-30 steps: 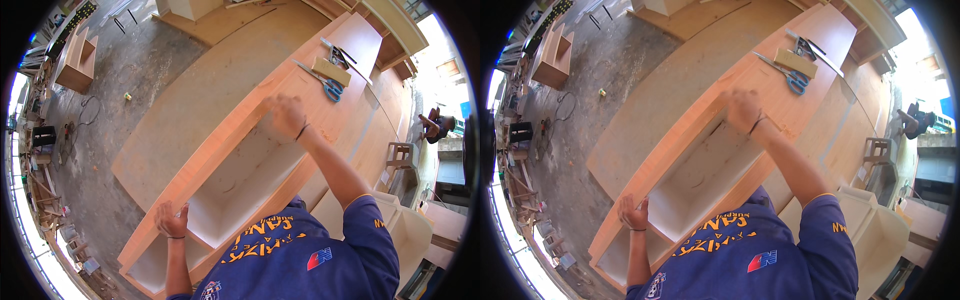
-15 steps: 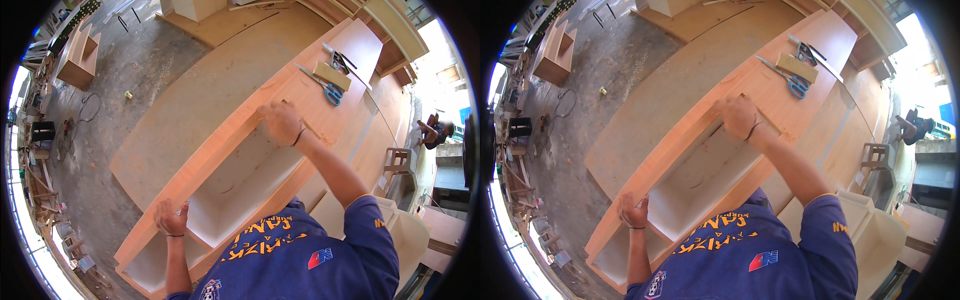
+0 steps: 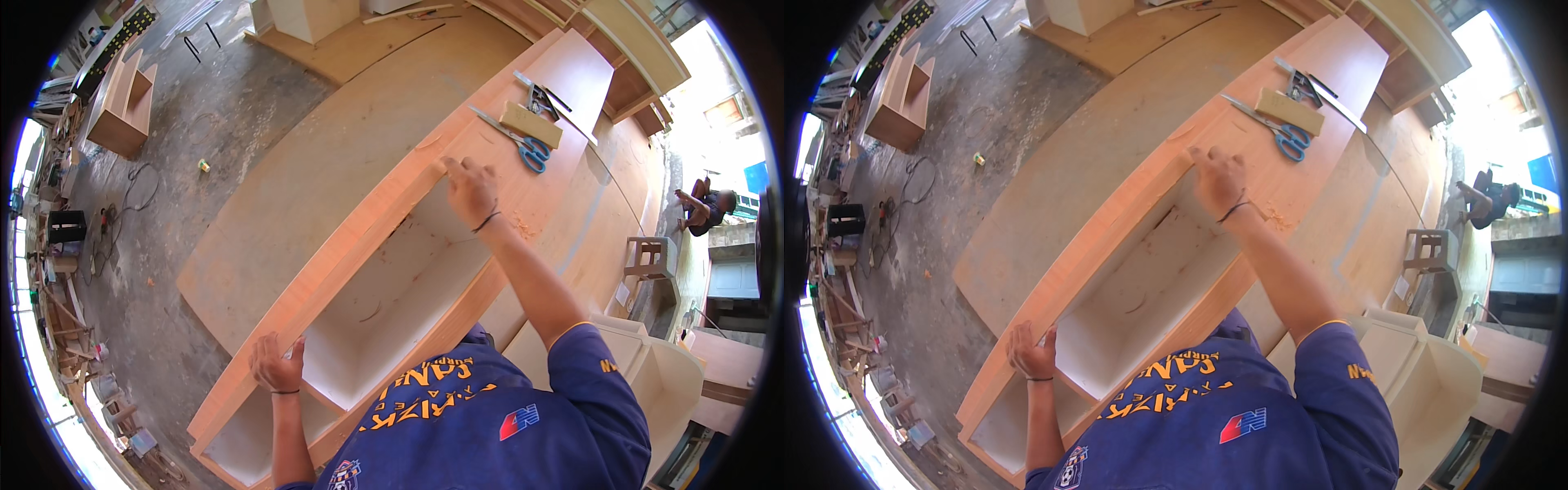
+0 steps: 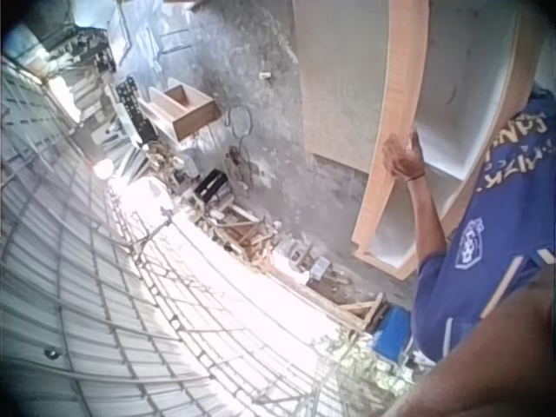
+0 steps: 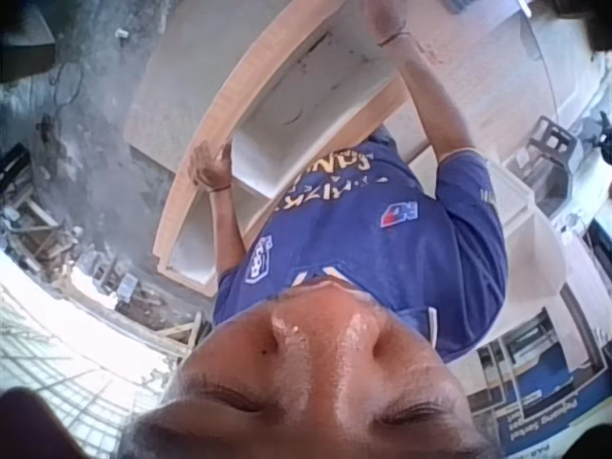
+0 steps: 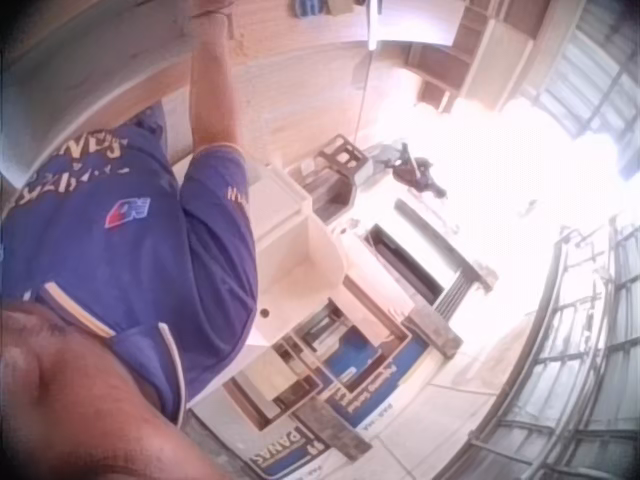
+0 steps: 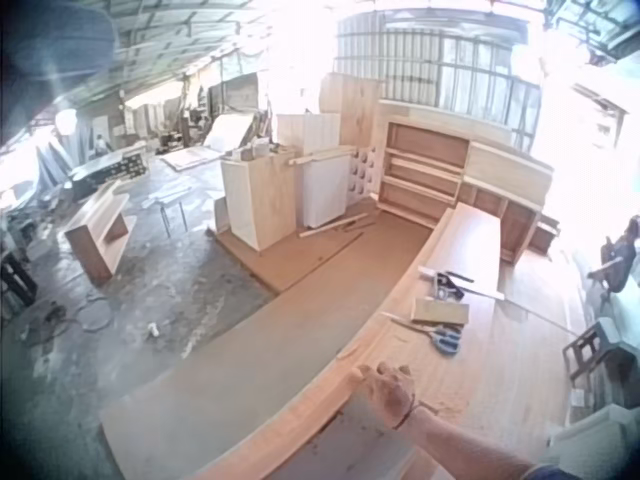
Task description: The person sands and scrapes the edges of a wooden cabinet frame using a sandpaper block and a metal scraper tool, removing sawdust and smoothing the surface.
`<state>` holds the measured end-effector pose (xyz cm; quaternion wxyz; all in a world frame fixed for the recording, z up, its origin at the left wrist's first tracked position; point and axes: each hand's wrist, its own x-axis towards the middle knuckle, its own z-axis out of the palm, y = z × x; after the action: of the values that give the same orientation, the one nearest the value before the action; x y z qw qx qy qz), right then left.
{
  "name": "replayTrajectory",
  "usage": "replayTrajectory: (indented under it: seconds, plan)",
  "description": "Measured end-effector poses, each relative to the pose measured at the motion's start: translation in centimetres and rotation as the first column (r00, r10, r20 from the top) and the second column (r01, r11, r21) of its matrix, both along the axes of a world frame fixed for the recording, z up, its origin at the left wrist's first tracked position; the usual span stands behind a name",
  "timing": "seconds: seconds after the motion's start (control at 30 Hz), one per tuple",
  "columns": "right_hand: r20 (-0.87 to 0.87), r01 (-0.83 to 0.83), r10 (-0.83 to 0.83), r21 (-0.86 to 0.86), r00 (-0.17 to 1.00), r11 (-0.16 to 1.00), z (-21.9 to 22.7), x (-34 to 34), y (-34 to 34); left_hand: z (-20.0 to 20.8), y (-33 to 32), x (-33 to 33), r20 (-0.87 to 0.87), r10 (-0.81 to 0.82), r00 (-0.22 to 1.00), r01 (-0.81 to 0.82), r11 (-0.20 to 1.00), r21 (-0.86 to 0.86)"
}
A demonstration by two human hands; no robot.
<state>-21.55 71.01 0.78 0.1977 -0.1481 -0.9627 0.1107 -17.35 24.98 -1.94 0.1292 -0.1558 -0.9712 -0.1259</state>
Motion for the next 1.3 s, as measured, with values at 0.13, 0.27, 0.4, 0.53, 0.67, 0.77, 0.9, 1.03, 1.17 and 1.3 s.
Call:
replayTrajectory:
  seconds: [0.13, 0.27, 0.4, 0.53, 0.67, 0.77, 0.9, 1.03, 1.17, 1.3]
  plan:
    - [-0.061, -0.149, 0.145, -0.065, 0.987, 0.987, -0.6, 1.2, -6.0, -0.2, -0.4, 0.3, 0.003, 0.008, 1.0, -0.008, 1.0, -0.015]
    - [-0.097, -0.385, 0.38, -0.045, 0.92, 0.922, -0.6, 2.0, -6.3, -0.1, -0.5, 0.2, -0.002, 0.007, 1.0, -0.007, 1.0, -0.006]
    - [0.034, -0.006, 0.007, -0.024, 0.999, 1.0, 0.3, 0.1, -1.8, -0.3, -0.4, -0.1, -0.034, -0.021, 0.999, 0.02, 0.999, -0.025]
    - [-0.013, -0.273, 0.273, -0.021, 0.962, 0.962, 0.8, 1.5, -5.4, 0.0, -0.4, 0.1, -0.011, 0.002, 1.0, -0.003, 0.999, -0.034]
    - [0.072, -0.196, 0.2, -0.061, 0.977, 0.979, 0.6, 0.5, -1.9, 0.0, -0.2, 0.2, -0.014, 0.002, 1.0, -0.002, 1.0, -0.009]
    - [0.162, -0.205, 0.205, -0.02, 0.965, 0.979, 0.9, 0.3, -4.2, 0.0, -0.2, 0.1, -0.018, 0.003, 1.0, -0.003, 1.0, -0.007]
    - [0.078, -0.359, 0.365, -0.078, 0.928, 0.93, 1.4, 0.4, -4.4, 0.0, -0.5, 0.1, -0.017, -0.006, 1.0, 0.006, 1.0, -0.012]
    - [0.195, -0.192, 0.209, -0.102, 0.958, 0.976, 1.9, -0.6, -2.4, -0.1, -0.4, 0.1, -0.008, -0.004, 1.0, 0.004, 1.0, -0.017]
    - [-0.016, -0.338, 0.339, 0.051, 0.941, 0.94, -1.2, -0.4, -2.1, -0.2, -0.6, 0.1, -0.016, -0.022, 1.0, 0.021, 0.999, -0.032]
    - [0.188, -0.16, 0.155, 0.009, 0.97, 0.987, 0.8, -0.9, -1.8, -0.3, -0.3, 0.1, -0.005, -0.006, 1.0, 0.006, 1.0, -0.005]
